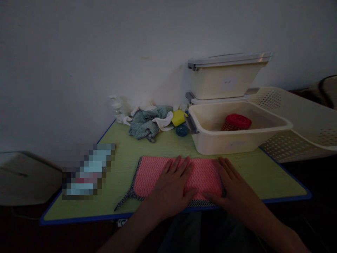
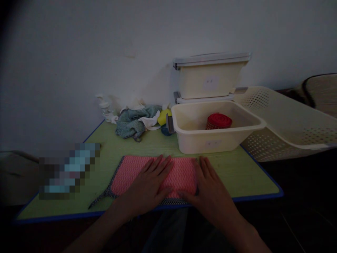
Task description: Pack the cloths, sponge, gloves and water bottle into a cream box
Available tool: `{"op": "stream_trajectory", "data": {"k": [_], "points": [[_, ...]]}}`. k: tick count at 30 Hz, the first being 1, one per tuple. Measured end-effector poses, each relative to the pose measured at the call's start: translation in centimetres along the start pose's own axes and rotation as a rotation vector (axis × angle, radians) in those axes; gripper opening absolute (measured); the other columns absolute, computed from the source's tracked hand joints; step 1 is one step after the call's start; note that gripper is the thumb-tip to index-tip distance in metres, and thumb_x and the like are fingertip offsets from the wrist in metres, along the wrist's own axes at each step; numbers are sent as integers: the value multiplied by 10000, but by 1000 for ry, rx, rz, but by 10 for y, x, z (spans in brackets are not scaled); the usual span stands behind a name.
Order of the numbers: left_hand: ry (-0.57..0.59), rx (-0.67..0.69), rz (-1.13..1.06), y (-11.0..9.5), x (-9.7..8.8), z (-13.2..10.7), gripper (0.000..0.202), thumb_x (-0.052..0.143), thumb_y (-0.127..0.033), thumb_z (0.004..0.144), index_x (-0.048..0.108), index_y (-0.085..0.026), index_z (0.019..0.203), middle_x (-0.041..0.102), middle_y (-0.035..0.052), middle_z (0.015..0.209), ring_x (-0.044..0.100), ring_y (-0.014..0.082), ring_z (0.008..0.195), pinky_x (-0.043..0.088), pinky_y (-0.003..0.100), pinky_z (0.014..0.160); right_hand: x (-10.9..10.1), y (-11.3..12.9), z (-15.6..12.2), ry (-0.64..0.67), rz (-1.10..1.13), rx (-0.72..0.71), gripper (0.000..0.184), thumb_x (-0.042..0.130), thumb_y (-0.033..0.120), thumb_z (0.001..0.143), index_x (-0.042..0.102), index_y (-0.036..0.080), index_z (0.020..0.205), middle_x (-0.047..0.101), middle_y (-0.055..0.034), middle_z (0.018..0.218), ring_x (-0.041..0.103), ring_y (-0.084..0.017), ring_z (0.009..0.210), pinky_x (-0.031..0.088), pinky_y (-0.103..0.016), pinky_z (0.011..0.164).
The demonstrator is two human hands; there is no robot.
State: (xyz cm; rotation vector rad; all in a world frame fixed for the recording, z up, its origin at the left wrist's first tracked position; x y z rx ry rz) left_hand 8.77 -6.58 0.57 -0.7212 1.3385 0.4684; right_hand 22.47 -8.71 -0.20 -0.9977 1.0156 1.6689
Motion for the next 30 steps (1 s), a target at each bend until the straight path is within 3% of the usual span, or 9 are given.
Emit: {"op": "stream_trajectory", "data": {"k": [3,7,11,14,18,21,24,26,30], "points": [[5,-3,4,0,0,0,627,289,-518,909,203,-185,1433,188,47,1521,170,261,1394,187,466,1127,2,-2,1,22,129,48,801,619,491,721,360,107,1374,422,-230,1358,333,-367,1298,343,-556,1007],[6,-16,18,1,0,0,634,275,-524,909,194,-182,1436,182,50,1521,177,266,1392,191,473,1126,-6,7,3,-4,385,28,719,631,317,736,332,223,1384,456,-137,1320,438,-271,1231,373,-462,1016],[-24,-67,42,2,-2,-3,626,275,-527,908,241,-176,1425,211,55,1513,199,262,1386,206,467,1124,-18,12,7,-36,448,71,636,600,250,747,394,233,1348,508,-124,1260,513,-249,1163,410,-431,984],[-55,-159,85,11,-4,-6,618,284,-517,910,277,-160,1414,236,73,1504,224,267,1379,222,470,1116,-19,24,20,14,464,70,508,555,177,762,492,192,1266,598,-107,1192,581,-226,1084,468,-376,922],[-92,-337,167,39,-11,-9,621,293,-504,911,301,-124,1402,279,107,1485,265,298,1360,263,504,1085,-12,55,50,108,208,-29,298,508,56,780,647,158,1023,694,-68,974,658,-173,885,512,-276,814],[-97,-405,220,65,-24,-19,648,297,-504,912,309,-64,1386,278,177,1470,283,331,1346,294,532,1054,-10,77,75,98,83,-99,356,429,-24,779,638,128,1024,675,-85,981,648,-188,881,511,-293,789],[-73,-379,230,86,-38,-45,663,296,-474,922,232,-25,1406,208,212,1481,244,327,1358,287,518,1063,-13,94,96,76,-17,-155,449,344,-77,768,589,95,1102,634,-126,1055,618,-224,927,511,-328,755],[-56,-325,225,95,-45,-66,641,303,-464,925,198,-78,1425,194,190,1491,200,303,1374,284,500,1070,-16,101,109,60,-86,-182,451,312,-79,777,576,79,1107,617,-150,1064,600,-248,936,511,-345,716],[126,-125,182,91,-33,-91,598,303,-479,927,211,-169,1430,164,141,1504,113,274,1390,237,494,1091,-21,111,127,30,-183,-218,372,325,-46,807,589,61,1046,611,-164,1005,580,-278,911,503,-368,679]]}}
Point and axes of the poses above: each hand's wrist, its own z-axis towards the middle knuckle, its own x-axis out of the palm, y = z × x, the point moved 9 cm from there along z, towards the middle knuckle
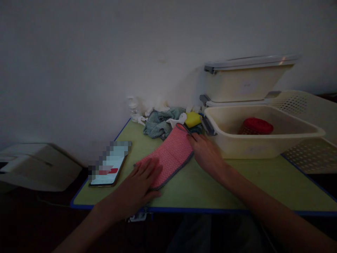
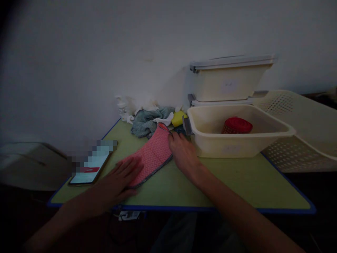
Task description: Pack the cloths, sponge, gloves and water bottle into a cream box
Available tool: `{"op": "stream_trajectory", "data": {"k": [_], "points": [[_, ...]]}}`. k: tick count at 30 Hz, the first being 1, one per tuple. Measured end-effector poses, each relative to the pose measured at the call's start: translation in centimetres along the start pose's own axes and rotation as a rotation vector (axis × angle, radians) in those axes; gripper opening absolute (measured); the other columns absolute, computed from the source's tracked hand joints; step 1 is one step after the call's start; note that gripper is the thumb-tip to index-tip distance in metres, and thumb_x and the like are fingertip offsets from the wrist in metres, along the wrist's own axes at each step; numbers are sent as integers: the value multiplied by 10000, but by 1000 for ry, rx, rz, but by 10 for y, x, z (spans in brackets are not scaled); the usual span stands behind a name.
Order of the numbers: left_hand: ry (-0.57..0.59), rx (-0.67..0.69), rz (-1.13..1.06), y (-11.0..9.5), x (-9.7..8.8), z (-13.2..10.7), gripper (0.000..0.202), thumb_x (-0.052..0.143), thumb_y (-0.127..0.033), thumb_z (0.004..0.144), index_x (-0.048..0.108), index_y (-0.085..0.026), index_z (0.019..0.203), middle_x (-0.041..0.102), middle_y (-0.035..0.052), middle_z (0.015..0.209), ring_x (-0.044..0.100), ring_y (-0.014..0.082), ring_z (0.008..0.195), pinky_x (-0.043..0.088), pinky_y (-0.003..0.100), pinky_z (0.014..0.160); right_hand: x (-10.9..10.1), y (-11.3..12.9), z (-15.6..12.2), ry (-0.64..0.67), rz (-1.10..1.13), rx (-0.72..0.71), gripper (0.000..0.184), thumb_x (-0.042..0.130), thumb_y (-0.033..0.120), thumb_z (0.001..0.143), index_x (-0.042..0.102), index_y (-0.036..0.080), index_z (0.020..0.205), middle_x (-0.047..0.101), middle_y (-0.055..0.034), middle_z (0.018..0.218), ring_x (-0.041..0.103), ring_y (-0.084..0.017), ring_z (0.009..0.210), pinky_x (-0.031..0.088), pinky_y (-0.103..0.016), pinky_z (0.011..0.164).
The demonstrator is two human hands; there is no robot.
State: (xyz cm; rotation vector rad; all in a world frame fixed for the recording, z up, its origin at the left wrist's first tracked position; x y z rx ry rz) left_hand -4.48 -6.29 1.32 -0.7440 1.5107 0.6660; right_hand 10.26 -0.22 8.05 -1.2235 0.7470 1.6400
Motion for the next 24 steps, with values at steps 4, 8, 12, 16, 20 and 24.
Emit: {"op": "stream_trajectory", "data": {"k": [4,8,12,16,20,24], "points": [[10,11,-35,-8,9,20,653,268,-525,918,173,-139,1437,121,166,1505,80,289,1390,225,498,1093,-5,2,10,-78,-65,-22,320,358,19,843,577,70,1071,597,-164,1038,559,-276,918,495,-377,712],[-72,13,-25,-18,4,51,705,258,-576,896,234,-105,1420,172,190,1496,134,322,1383,237,500,1091,-15,14,5,-276,-128,-199,337,348,34,862,581,85,1100,606,-153,1048,557,-237,889,498,-342,720],[-221,91,20,-19,-20,49,535,363,-445,918,426,-92,1316,393,191,1410,330,307,1328,326,465,1058,-7,25,-10,-348,-74,-367,365,328,44,881,563,110,1152,629,-130,1022,565,-206,860,513,-320,719],[-365,169,126,-20,-34,25,278,375,-149,896,617,-114,1029,651,137,1075,614,238,989,491,396,870,0,34,-21,-398,171,-417,364,369,51,870,526,117,1192,644,-118,1013,584,-193,893,528,-310,753],[-448,253,134,-26,-28,10,265,381,-127,874,639,-131,938,688,95,940,634,189,837,517,312,781,8,48,-22,-324,336,-408,339,388,32,824,568,124,1096,678,-85,890,615,-179,812,547,-298,708],[-509,298,96,-23,-21,5,301,351,-156,903,641,-132,980,712,54,945,634,164,880,494,263,843,12,57,-20,-261,407,-385,253,417,27,800,616,183,797,689,-49,780,630,-159,715,543,-250,593]]}}
Point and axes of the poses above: each hand's wrist, its own z-axis towards the middle knuckle, its own x-axis out of the palm, y = z × x, the point moved 9 cm from there along z, towards the middle knuckle
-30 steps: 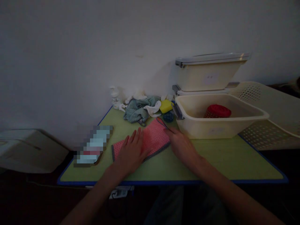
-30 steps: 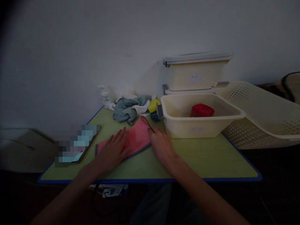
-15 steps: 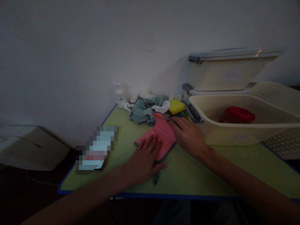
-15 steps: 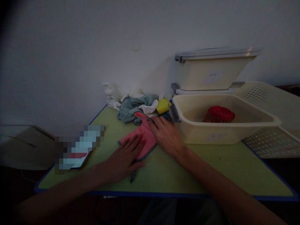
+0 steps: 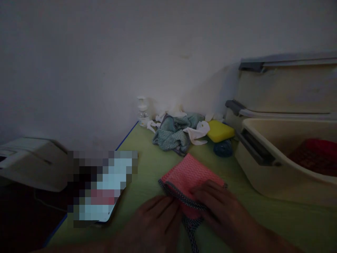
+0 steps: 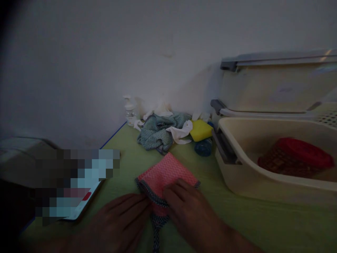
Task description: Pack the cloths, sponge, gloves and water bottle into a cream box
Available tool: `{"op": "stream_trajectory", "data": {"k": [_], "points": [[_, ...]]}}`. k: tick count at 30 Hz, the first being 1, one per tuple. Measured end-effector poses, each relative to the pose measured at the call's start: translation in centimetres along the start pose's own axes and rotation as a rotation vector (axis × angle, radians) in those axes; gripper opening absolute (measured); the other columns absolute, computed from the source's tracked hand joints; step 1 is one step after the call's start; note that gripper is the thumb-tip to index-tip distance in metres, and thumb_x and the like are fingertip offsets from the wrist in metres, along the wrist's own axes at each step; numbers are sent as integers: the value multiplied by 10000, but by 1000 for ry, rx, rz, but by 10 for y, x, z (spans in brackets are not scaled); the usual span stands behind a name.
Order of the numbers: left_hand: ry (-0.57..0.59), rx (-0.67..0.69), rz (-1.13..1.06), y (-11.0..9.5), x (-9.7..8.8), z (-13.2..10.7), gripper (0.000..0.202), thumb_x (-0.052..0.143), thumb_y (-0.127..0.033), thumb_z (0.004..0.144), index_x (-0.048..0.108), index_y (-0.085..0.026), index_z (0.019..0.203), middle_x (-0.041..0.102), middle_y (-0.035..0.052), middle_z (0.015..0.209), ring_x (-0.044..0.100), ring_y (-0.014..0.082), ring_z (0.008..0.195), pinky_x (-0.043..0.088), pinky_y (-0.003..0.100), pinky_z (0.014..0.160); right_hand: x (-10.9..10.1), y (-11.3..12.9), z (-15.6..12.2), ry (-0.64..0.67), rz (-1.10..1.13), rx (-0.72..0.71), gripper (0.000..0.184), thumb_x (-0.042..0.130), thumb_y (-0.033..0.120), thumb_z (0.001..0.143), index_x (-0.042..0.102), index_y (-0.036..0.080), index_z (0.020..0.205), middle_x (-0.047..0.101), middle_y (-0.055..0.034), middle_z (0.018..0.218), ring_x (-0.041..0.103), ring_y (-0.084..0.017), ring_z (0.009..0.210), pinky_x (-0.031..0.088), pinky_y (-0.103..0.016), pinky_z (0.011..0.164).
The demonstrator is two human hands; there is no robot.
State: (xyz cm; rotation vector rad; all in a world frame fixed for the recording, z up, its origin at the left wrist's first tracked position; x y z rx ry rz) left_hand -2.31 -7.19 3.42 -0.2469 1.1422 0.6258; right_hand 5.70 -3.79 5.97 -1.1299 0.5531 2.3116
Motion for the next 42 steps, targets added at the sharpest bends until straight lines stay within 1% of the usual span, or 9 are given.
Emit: {"op": "stream_trajectory", "data": {"k": [6,10,14,21,23,27,30,36,42], "points": [[-117,-27,4,8,-2,-10,324,316,-116,923,631,-159,989,721,-7,975,635,115,901,491,207,807,12,-8,-6,13,48,9,306,383,109,861,651,231,944,694,-41,875,646,-168,796,569,-264,675],[-47,-77,-45,12,9,-8,280,356,-134,918,630,-175,951,720,3,918,631,118,858,503,211,762,36,-11,-14,72,37,-8,366,435,132,834,626,286,1106,680,-38,985,638,-207,840,582,-334,690],[-14,-103,-69,12,12,-8,232,393,-178,912,618,-186,966,713,-7,923,626,124,869,502,220,798,49,-1,-13,84,35,-60,373,448,104,819,626,274,1099,688,-11,1010,633,-193,812,573,-322,709],[-31,-191,17,26,-2,-6,266,356,-133,869,613,-165,934,709,46,971,637,168,924,503,273,823,27,15,-4,90,-34,-82,373,355,52,827,640,187,1025,703,-39,974,618,-167,808,529,-283,740],[20,-249,66,36,1,-6,287,346,-78,820,602,-151,929,702,74,982,641,191,931,515,302,803,25,17,-4,87,-33,-89,389,324,55,833,641,179,1021,707,-41,954,619,-168,812,527,-281,745],[186,-229,105,39,15,-7,481,359,-38,759,468,-147,1214,657,99,1114,622,229,1008,525,349,794,27,13,-6,64,-38,-81,437,270,32,844,639,161,1039,708,-32,968,623,-166,832,535,-286,769],[252,-231,101,40,20,-7,522,365,-32,761,423,-153,1265,645,101,1138,613,230,1025,522,359,802,25,12,-7,55,-53,-94,432,286,22,836,643,162,1035,702,-37,997,625,-161,876,536,-283,810],[141,-209,102,41,8,-3,411,361,-8,753,552,-109,1103,679,100,1063,627,200,986,523,311,803,12,13,-7,65,-44,-80,350,362,45,821,650,174,973,702,-54,968,637,-159,887,552,-264,798],[94,-228,106,44,3,-4,398,394,-31,759,552,-118,1114,682,89,1063,638,198,969,534,325,794,4,10,-7,13,-6,-69,365,291,74,901,648,147,921,700,-54,877,647,-136,805,545,-223,733]]}}
Point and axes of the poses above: each hand's wrist, its own z-axis towards the middle knuckle, its own x-axis out of the palm, y = z × x, the point moved 9 cm from there along z, towards the middle knuckle
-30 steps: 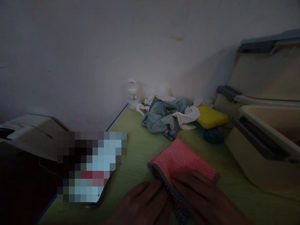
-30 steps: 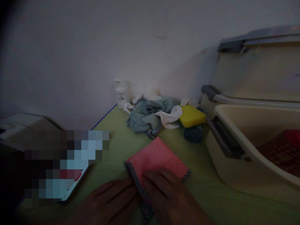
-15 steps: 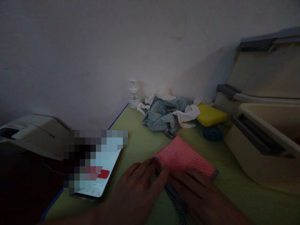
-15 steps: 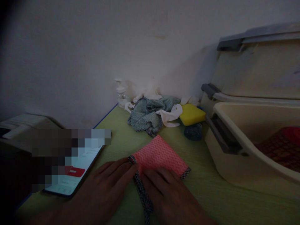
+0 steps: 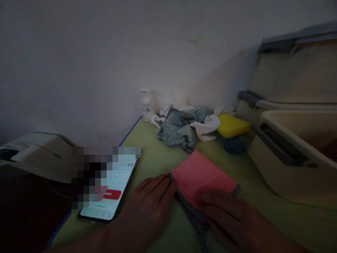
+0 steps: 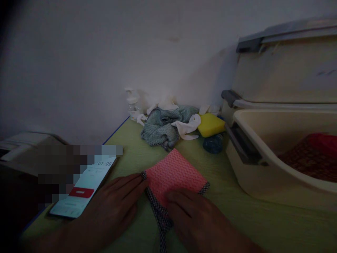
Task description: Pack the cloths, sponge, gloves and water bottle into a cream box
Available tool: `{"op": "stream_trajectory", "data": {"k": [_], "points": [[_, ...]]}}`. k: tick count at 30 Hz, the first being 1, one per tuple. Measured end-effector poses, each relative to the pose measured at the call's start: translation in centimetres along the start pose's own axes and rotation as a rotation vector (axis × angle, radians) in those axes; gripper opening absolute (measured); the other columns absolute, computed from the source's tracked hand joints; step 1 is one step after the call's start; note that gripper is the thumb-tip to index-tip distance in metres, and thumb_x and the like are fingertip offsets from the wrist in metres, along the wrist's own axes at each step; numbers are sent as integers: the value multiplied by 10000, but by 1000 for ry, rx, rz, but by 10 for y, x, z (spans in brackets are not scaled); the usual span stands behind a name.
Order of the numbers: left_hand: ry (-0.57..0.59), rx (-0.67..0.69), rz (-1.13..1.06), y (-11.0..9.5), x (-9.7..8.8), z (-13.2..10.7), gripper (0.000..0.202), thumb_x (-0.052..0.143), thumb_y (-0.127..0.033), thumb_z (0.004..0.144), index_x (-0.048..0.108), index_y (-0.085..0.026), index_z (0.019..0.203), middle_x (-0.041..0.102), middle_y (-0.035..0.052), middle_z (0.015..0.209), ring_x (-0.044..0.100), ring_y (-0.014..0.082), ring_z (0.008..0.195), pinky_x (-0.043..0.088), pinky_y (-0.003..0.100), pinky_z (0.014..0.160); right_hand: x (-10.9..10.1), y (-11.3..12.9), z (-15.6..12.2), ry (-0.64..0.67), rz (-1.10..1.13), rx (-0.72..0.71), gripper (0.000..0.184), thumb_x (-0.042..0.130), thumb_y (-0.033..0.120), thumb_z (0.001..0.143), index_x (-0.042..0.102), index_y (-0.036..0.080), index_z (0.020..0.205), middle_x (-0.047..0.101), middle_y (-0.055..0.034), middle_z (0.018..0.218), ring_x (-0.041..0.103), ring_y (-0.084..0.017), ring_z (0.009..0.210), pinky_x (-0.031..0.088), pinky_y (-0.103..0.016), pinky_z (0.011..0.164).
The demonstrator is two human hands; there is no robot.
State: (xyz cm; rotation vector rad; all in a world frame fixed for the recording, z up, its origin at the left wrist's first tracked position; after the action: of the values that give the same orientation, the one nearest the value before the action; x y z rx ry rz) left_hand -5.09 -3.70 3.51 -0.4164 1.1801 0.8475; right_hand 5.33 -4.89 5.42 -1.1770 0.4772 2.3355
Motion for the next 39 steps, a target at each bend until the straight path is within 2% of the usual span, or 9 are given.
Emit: {"op": "stream_trajectory", "data": {"k": [5,13,17,20,24,29,33,36,39], "points": [[2,-25,16,4,0,1,394,415,-41,745,566,-139,1096,680,95,1047,644,219,923,544,349,725,-2,3,1,47,72,-70,428,244,184,972,642,173,817,671,-25,787,607,-127,711,515,-232,636],[-33,-33,32,4,-4,2,329,426,-56,769,578,-139,1048,669,93,989,639,217,854,541,348,682,-8,8,3,88,25,-121,482,194,146,970,661,159,851,643,-45,706,567,-134,638,485,-251,583],[-83,-18,33,3,-7,2,241,459,-91,804,584,-145,1003,653,88,954,625,204,808,533,332,654,-20,15,10,36,16,-145,542,155,110,961,673,144,805,666,-49,685,580,-134,618,482,-252,563],[-55,-30,45,4,-5,3,202,482,-91,798,592,-150,956,631,84,915,609,207,761,528,332,599,-21,18,12,14,48,-125,549,152,105,960,666,146,771,659,-43,653,570,-132,591,477,-255,550],[22,-32,38,5,4,2,186,475,-68,806,596,-163,910,606,53,870,588,200,753,523,337,602,-6,19,8,74,101,-101,430,252,130,965,654,155,816,669,-13,713,575,-126,649,481,-249,614],[49,8,30,0,8,0,241,445,-16,782,599,-156,905,618,66,986,577,217,869,513,353,683,17,17,0,220,152,-87,223,410,134,926,626,154,875,652,8,782,561,-123,695,483,-236,637],[26,-18,-24,0,1,1,288,417,-15,722,605,-148,895,639,79,976,568,221,884,498,361,740,20,21,-1,272,103,-122,141,485,139,892,618,149,938,656,-9,841,569,-146,764,494,-262,699],[7,-39,-62,1,-4,3,272,418,-67,730,603,-153,910,646,82,978,564,225,901,482,376,785,18,25,-2,267,72,-136,172,474,124,887,617,152,980,669,-14,870,584,-156,789,504,-282,716],[7,-59,-86,3,-5,4,214,420,-130,776,603,-167,880,650,83,989,574,228,895,482,380,764,11,31,-3,221,95,-149,232,406,135,916,623,173,990,689,-10,873,607,-147,780,507,-261,686]]}}
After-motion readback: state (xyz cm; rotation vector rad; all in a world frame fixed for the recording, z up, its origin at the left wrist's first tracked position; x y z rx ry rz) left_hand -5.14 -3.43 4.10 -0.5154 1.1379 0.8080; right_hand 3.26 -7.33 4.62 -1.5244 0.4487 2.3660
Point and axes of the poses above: each hand's wrist, its own z-axis towards the middle knuckle, its own x-axis out of the palm, y = z × x, the point moved 9 cm from there along z, towards the middle knuckle
